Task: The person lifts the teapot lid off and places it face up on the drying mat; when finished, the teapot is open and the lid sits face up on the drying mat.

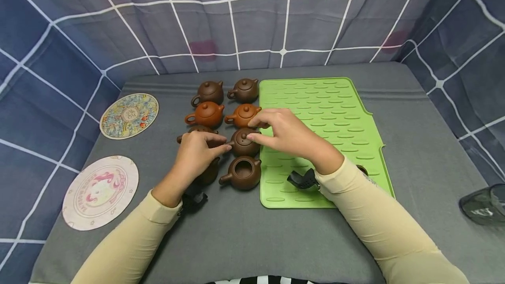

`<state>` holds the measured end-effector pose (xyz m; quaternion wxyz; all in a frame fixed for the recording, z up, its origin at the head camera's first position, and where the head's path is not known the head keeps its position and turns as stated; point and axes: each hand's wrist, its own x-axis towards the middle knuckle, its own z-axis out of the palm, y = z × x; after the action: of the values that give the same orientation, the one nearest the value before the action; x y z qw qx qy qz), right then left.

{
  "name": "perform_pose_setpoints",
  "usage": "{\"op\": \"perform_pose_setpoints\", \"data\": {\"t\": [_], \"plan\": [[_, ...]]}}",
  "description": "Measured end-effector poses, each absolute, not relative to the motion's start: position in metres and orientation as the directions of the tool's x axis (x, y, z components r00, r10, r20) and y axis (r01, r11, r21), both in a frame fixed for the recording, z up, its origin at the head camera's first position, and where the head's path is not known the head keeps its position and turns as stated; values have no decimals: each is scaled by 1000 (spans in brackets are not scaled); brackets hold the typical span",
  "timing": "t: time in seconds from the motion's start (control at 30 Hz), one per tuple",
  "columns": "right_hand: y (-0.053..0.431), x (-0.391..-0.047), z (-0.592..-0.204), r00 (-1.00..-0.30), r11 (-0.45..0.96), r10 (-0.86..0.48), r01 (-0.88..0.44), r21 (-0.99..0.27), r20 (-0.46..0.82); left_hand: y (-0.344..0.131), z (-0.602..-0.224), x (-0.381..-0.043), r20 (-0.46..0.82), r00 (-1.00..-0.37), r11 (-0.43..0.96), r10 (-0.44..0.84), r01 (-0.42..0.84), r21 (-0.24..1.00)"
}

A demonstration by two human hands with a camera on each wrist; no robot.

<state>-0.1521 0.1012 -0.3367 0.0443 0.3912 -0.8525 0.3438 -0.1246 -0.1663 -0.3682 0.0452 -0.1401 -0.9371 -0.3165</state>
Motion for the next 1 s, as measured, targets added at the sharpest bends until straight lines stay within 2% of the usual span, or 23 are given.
{"op": "perform_pose_setpoints", "data": {"t": [0.47, 0.8, 1.0], "plan": [[82, -169, -358, -706, 467, -606, -688, -555, 366, -167, -369, -126, 164, -954, 767, 253, 301, 567], [78, -168, -375, -647, 422, -675, -733, -534, 355, -166, -369, -125, 163, -952, 767, 260, 306, 563], [74, -166, -380, -664, 442, -674, -713, -544, 323, -165, -370, -123, 176, -950, 762, 259, 313, 566]]}}
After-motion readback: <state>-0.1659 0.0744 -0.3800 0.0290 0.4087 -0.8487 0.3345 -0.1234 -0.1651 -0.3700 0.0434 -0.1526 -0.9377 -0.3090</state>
